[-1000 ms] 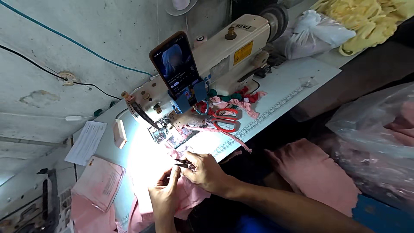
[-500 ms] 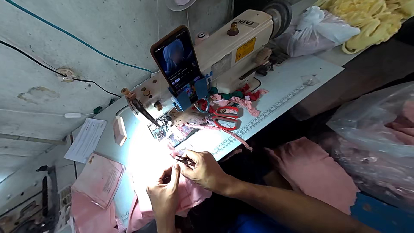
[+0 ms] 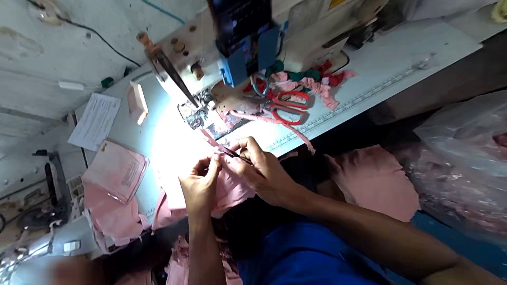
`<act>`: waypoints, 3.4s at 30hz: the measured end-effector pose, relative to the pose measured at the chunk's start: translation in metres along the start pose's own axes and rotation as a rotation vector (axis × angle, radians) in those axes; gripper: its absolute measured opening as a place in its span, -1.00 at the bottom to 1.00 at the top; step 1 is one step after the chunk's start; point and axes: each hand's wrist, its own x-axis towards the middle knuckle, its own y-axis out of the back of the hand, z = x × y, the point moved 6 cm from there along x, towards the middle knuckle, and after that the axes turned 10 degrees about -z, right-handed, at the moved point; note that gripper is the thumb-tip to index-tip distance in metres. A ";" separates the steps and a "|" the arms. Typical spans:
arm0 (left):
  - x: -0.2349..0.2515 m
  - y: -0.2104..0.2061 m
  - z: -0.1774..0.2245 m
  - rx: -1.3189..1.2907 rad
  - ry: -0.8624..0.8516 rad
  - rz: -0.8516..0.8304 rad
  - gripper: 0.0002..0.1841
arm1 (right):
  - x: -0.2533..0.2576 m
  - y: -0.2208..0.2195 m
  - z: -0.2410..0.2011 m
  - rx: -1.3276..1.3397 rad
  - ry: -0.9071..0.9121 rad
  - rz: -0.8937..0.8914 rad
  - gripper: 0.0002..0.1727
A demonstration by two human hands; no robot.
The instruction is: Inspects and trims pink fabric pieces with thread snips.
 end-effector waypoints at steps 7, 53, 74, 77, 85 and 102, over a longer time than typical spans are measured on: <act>0.000 -0.003 0.001 -0.049 0.011 -0.009 -0.93 | 0.002 -0.005 0.010 -0.055 -0.073 -0.021 -0.73; 0.003 -0.008 -0.002 -0.186 0.012 -0.025 -0.95 | 0.019 -0.020 0.026 0.821 -0.179 -0.161 -0.82; 0.004 -0.007 -0.008 -0.290 0.056 -0.080 -0.96 | 0.018 -0.015 0.024 0.912 -0.243 -0.269 -0.71; 0.003 -0.008 -0.008 -0.288 0.058 -0.071 -0.96 | 0.019 -0.009 0.021 0.683 -0.151 -0.147 -0.84; 0.002 -0.011 -0.006 -0.217 0.041 -0.062 -0.97 | 0.021 -0.003 0.021 0.388 -0.145 -0.091 -0.83; -0.003 -0.006 -0.006 -0.105 -0.006 -0.099 -0.94 | 0.030 0.009 0.004 -0.108 0.099 -0.003 -0.65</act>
